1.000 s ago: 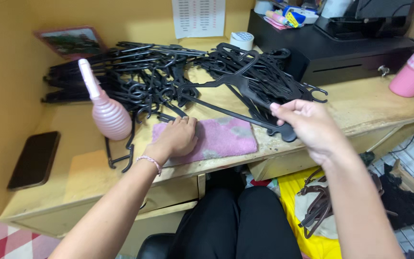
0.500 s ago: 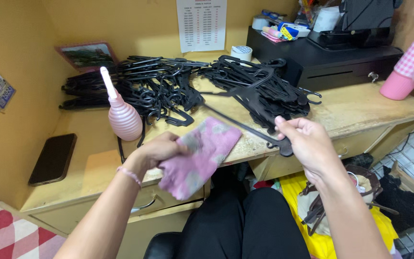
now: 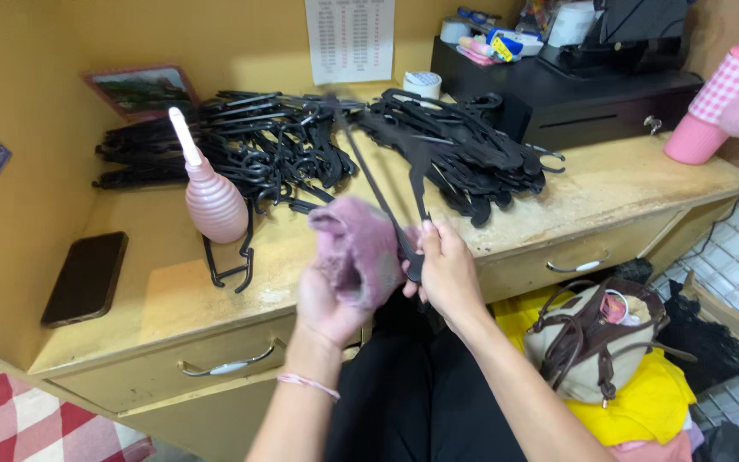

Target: The person wipes multiple black plastic hangers with a pink cloth. They spray the cloth with a pink spray bottle, then wipe each hanger individually, handling them one at a time and placing them back on the desk.

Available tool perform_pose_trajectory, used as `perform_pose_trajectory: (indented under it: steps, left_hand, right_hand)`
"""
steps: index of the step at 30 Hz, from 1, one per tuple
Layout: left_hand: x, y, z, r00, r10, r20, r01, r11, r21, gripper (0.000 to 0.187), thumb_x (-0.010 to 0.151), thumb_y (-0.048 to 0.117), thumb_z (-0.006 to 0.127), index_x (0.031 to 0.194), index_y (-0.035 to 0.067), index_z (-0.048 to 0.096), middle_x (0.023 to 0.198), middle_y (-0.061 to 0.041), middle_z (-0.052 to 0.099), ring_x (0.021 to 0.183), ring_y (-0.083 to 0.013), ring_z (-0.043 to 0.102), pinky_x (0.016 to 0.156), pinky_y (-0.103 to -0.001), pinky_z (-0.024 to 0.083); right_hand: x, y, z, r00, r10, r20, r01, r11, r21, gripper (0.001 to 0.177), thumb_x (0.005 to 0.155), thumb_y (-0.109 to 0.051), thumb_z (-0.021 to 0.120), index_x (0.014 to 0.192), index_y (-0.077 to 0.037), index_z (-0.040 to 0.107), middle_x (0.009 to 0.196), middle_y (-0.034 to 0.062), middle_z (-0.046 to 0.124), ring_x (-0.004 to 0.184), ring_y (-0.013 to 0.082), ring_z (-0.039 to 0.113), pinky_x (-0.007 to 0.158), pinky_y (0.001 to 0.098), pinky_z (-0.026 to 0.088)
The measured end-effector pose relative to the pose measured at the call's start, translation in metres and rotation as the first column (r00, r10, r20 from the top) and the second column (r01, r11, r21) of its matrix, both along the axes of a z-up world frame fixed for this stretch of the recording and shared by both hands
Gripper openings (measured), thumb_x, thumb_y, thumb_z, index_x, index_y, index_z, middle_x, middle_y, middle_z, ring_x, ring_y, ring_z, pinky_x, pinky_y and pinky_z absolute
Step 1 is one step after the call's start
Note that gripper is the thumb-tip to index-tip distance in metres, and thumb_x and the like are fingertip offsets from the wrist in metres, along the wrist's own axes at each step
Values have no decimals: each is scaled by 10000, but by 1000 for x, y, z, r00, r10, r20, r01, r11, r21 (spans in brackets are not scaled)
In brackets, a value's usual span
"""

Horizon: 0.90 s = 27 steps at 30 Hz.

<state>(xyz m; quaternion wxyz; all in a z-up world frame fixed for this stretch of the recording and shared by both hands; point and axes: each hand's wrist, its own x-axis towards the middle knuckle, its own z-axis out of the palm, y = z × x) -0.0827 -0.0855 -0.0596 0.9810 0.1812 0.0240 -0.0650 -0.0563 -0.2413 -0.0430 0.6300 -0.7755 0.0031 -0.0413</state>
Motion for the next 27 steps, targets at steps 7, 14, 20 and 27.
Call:
perform_pose_trajectory:
  steps: [7, 14, 20, 27]
  left_hand:
    - [4, -21, -33, 921, -10, 390, 9, 1000, 3, 399, 1142, 297, 421, 1317, -36, 551, 1104, -177, 667, 917, -273, 629, 742, -391, 535]
    - [17, -4, -38, 975, -36, 221, 54, 996, -73, 346, 1055, 270, 409, 1215, 1, 557, 1080, -155, 647, 955, -247, 633, 831, -381, 549]
    - [24, -7, -31, 934, -140, 329, 167, 985, -55, 307, 1076, 275, 456, 1223, 29, 565, 1076, -123, 639, 898, -247, 645, 800, -400, 567]
    - [26, -25, -33, 951, 64, 302, -129, 971, 202, 245, 1024, 6, 592, 1268, -1, 607, 1097, -157, 700, 875, -238, 692, 634, -359, 563]
  right_hand:
    - [-19, 17, 10, 968, 73, 240, -53, 995, -87, 299, 1054, -262, 455, 940, -14, 579, 703, 78, 655, 431, 147, 637, 344, 321, 501]
    - [-11, 13, 28, 983, 29, 181, -24, 999, -30, 248, 1031, -276, 516, 962, -39, 547, 605, 100, 661, 364, 151, 566, 346, 313, 449]
    - [2, 19, 9, 961, 99, 258, -87, 995, -58, 252, 990, -255, 655, 946, -40, 532, 657, 105, 655, 474, 123, 607, 398, 310, 476]
    - [-10, 17, -6, 962, 136, 239, -86, 974, -208, 264, 881, -142, 674, 1086, 1, 588, 728, 168, 695, 612, 314, 702, 567, 448, 549]
